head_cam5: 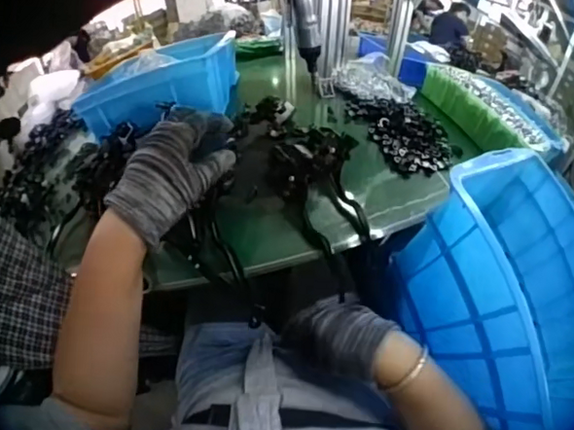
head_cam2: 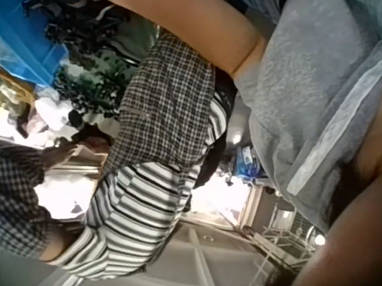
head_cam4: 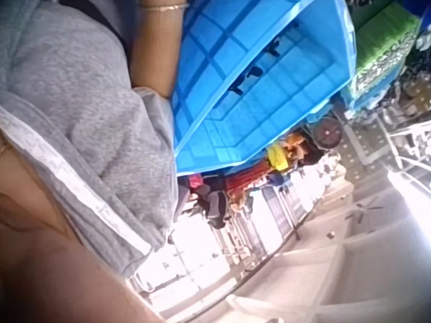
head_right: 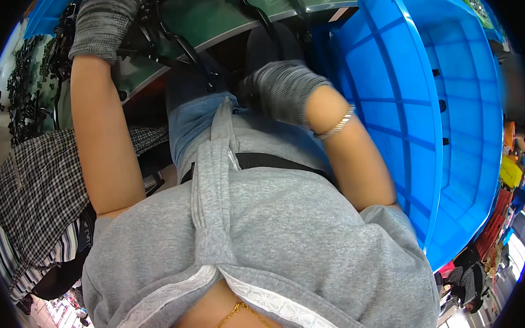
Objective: Assembling brake lever components using a pneumatic screwdriver at a factory workstation.
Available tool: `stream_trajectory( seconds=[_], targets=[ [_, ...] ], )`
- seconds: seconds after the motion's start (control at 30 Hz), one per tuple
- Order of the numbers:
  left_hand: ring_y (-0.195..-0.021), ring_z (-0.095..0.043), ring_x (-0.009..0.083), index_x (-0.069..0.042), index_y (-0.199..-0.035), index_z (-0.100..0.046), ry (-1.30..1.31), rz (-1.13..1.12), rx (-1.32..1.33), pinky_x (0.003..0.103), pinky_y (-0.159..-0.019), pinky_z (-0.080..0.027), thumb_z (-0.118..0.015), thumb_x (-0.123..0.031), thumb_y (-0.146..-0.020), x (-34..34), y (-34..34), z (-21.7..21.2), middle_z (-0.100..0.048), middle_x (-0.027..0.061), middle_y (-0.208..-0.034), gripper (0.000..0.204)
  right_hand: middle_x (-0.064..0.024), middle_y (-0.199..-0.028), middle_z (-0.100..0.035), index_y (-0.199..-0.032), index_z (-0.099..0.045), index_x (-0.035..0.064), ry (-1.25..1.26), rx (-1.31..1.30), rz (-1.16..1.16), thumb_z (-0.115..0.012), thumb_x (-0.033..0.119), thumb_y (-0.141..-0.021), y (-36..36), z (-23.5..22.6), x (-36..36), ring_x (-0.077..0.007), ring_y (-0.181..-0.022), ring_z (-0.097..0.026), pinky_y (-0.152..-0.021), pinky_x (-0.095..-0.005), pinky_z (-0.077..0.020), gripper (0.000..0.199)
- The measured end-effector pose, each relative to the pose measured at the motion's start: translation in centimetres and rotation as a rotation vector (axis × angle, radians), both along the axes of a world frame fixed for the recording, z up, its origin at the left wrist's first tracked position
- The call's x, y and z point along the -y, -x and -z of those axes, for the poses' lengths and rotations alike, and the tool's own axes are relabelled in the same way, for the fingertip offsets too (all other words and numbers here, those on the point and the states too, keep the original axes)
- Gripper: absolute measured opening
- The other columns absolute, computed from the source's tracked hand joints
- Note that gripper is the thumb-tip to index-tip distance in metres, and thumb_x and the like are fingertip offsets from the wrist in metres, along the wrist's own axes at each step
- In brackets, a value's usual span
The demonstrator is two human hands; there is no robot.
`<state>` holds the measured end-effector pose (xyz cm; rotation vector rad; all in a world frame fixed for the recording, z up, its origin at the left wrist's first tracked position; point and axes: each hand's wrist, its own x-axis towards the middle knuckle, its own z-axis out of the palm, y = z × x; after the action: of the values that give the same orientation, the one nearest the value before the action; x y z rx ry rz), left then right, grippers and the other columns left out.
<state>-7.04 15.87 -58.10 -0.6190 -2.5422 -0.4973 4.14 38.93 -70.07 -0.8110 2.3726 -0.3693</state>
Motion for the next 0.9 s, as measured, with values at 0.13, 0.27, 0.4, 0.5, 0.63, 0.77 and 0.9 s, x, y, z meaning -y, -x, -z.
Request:
stream_trajectory(
  seconds=[0.13, 0.27, 0.4, 0.5, 0.63, 0.77, 0.9],
  targets=[
    [-0.105, -0.064, 0.0348, -0.004, -0.113, -0.068, -0.008, -0.006, -0.109, 0.041, -0.094, -0.051, -0.074, -0.017, -0.085, 0.4, -2.2, 0.4, -0.067, 0.0189, -0.112, 0.032, -0.0142, -0.108, -0.072, -0.117, -0.071, 0.0078, -0.322, -0.44, -0.172, -0.063, 0.019, -0.095, 2.4, 12.1, 1.5, -0.0255, -0.098, -0.07, -0.09, -0.0357, -0.0547, 0.027],
    [-0.104, -0.064, 0.0349, -0.005, -0.109, -0.069, -0.057, 0.025, -0.083, 0.042, -0.093, -0.051, -0.074, -0.017, -0.083, 1.3, -1.4, 1.0, -0.068, 0.0171, -0.109, 0.028, -0.0136, -0.11, -0.071, -0.119, -0.07, 0.0095, -0.438, -0.658, -0.15, -0.061, 0.019, -0.095, 2.9, 16.9, 1.1, -0.0259, -0.099, -0.07, -0.089, -0.0366, -0.0551, 0.027],
    [-0.101, -0.064, 0.0354, -0.005, -0.105, -0.07, -0.036, -0.039, -0.17, 0.043, -0.092, -0.051, -0.075, -0.016, -0.082, 1.4, -1.2, 2.2, -0.068, 0.0165, -0.106, 0.026, -0.0129, -0.113, -0.071, -0.12, -0.07, 0.0112, -0.491, -0.751, -0.131, -0.06, 0.018, -0.095, 3.1, 19.4, 1.4, -0.0262, -0.1, -0.069, -0.088, -0.0374, -0.0555, 0.027],
    [-0.102, -0.064, 0.0351, -0.005, -0.106, -0.07, -0.147, -0.028, -0.135, 0.044, -0.092, -0.051, -0.074, -0.018, -0.083, 1.6, -1.2, 2.6, -0.067, 0.0167, -0.106, 0.026, -0.0124, -0.115, -0.07, -0.121, -0.069, 0.0125, -0.494, -0.797, -0.13, -0.059, 0.017, -0.096, 3.6, 20.5, 1.5, -0.0265, -0.101, -0.069, -0.087, -0.038, -0.0558, 0.028],
    [-0.097, -0.066, 0.0174, -0.012, -0.119, -0.068, -0.235, -0.007, 0.023, 0.029, -0.085, -0.053, -0.076, -0.017, -0.086, 2.6, -2.6, 2.7, -0.068, 0.0079, -0.106, 0.035, -0.0117, -0.118, -0.07, -0.122, -0.069, 0.0142, -0.487, -0.805, -0.154, -0.057, 0.017, -0.096, 3.4, 21.2, 1.0, -0.0269, -0.102, -0.068, -0.086, -0.0388, -0.0563, 0.029],
    [-0.095, -0.065, 0.0221, -0.014, -0.108, -0.068, -0.647, -0.07, 0.099, 0.035, -0.088, -0.053, -0.076, -0.017, -0.083, 2.5, -8.2, 3.1, -0.063, 0.0064, -0.111, 0.026, -0.0113, -0.118, -0.069, -0.12, -0.069, 0.0145, -0.112, -0.424, -0.256, -0.056, 0.019, -0.097, 2.8, 14.9, -1.3, -0.0264, -0.101, -0.068, -0.085, -0.0386, -0.0562, 0.027],
    [-0.103, -0.06, 0.0145, -0.007, -0.113, -0.067, -0.599, 0.034, 0.0, 0.029, -0.088, -0.052, -0.073, -0.013, -0.089, 2.6, -13.2, 3.7, -0.063, 0.0033, -0.111, 0.025, -0.011, -0.105, -0.07, -0.108, -0.071, 0.0083, 0.334, -0.126, -0.105, -0.062, 0.023, -0.093, -0.7, 10.4, -8.2, -0.0233, -0.094, -0.067, -0.082, -0.0355, -0.0552, 0.023]
  ],
)
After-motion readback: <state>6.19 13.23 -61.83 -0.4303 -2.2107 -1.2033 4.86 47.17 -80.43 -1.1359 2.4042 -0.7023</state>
